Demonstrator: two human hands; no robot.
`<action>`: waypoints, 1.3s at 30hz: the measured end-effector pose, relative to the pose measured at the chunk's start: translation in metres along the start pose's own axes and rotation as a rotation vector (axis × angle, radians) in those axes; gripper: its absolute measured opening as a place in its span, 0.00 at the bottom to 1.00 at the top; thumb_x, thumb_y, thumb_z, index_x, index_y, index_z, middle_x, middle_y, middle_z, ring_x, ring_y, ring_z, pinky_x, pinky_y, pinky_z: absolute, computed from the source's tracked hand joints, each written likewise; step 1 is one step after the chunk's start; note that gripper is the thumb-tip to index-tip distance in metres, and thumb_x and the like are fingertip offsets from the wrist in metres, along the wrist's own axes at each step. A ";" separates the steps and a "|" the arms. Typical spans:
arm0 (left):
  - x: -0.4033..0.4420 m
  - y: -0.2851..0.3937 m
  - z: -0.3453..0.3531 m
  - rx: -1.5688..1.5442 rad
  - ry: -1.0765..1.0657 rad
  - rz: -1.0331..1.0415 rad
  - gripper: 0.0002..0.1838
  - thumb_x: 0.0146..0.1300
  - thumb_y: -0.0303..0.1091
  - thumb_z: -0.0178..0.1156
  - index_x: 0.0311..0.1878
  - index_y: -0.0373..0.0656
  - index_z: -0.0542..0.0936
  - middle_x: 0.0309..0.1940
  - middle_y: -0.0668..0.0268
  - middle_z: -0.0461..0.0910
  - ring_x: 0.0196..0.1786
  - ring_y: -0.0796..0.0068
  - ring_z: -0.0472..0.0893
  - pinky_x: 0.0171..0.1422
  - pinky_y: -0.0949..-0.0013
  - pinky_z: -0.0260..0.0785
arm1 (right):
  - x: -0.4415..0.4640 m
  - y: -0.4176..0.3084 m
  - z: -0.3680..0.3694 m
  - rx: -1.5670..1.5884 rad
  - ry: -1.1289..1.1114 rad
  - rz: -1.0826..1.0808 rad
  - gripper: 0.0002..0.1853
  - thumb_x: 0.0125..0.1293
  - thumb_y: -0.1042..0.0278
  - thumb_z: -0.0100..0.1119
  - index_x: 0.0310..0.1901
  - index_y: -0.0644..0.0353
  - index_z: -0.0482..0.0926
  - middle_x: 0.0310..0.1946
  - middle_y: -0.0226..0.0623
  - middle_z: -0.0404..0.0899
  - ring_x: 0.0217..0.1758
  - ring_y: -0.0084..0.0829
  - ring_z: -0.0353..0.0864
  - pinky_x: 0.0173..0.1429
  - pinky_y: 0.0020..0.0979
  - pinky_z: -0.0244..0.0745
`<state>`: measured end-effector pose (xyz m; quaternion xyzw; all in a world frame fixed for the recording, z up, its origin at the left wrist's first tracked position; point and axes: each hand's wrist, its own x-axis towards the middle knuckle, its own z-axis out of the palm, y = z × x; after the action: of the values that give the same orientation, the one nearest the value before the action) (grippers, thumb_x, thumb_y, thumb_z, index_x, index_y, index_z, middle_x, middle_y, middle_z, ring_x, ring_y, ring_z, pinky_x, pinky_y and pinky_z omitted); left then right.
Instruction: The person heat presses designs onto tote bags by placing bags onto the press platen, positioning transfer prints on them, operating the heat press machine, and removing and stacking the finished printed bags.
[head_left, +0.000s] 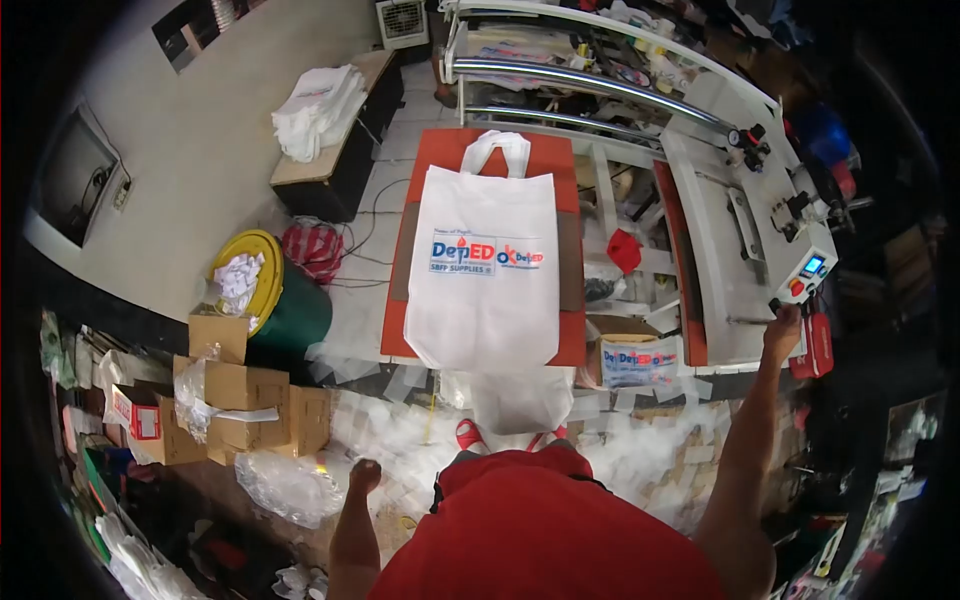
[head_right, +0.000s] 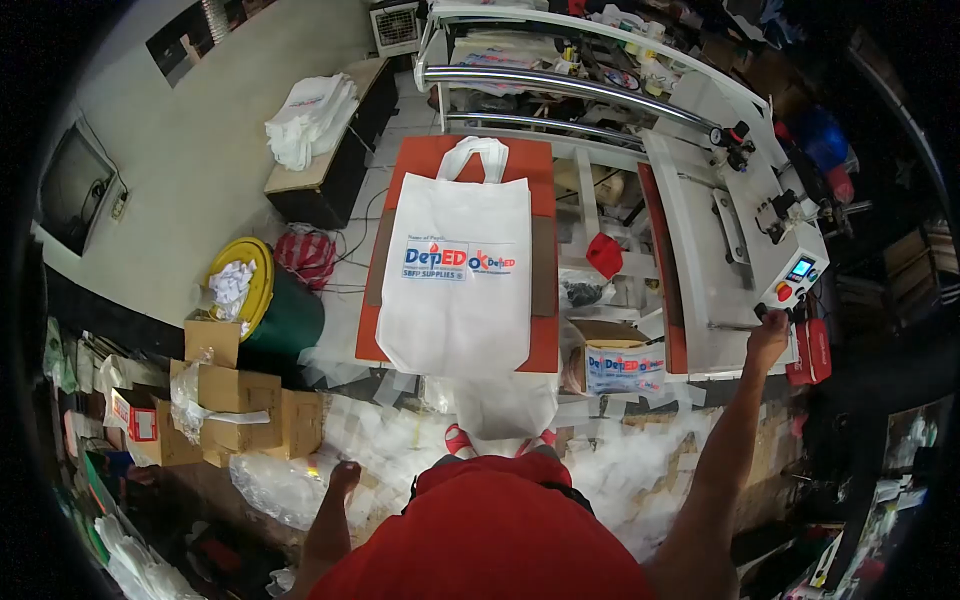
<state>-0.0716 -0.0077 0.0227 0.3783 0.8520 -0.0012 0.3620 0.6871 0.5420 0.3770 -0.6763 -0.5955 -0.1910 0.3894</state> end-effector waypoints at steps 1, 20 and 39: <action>0.005 0.014 -0.018 0.066 0.071 0.058 0.17 0.62 0.43 0.49 0.34 0.42 0.83 0.41 0.48 0.82 0.46 0.46 0.81 0.52 0.50 0.74 | 0.001 0.001 0.000 0.005 0.005 0.004 0.05 0.59 0.78 0.58 0.36 0.62 0.73 0.33 0.46 0.78 0.39 0.53 0.77 0.44 0.48 0.71; 0.072 0.559 -0.218 -0.018 0.528 0.983 0.17 0.54 0.42 0.68 0.40 0.40 0.81 0.38 0.53 0.80 0.44 0.53 0.81 0.51 0.55 0.75 | -0.232 -0.318 0.041 0.513 -0.734 -0.563 0.21 0.57 0.69 0.58 0.54 0.61 0.76 0.57 0.42 0.73 0.61 0.46 0.69 0.61 0.45 0.70; 0.192 0.121 -0.352 -1.120 0.608 -0.041 0.17 0.63 0.44 0.55 0.20 0.47 0.75 0.15 0.68 0.76 0.15 0.76 0.73 0.17 0.67 0.62 | -0.229 -0.300 0.054 0.810 -0.747 -0.116 0.14 0.61 0.70 0.60 0.49 0.63 0.78 0.44 0.46 0.80 0.46 0.46 0.79 0.55 0.40 0.73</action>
<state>-0.2972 0.2991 0.1965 0.0988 0.7951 0.5452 0.2467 0.3393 0.4287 0.2675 -0.4602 -0.7552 0.2851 0.3696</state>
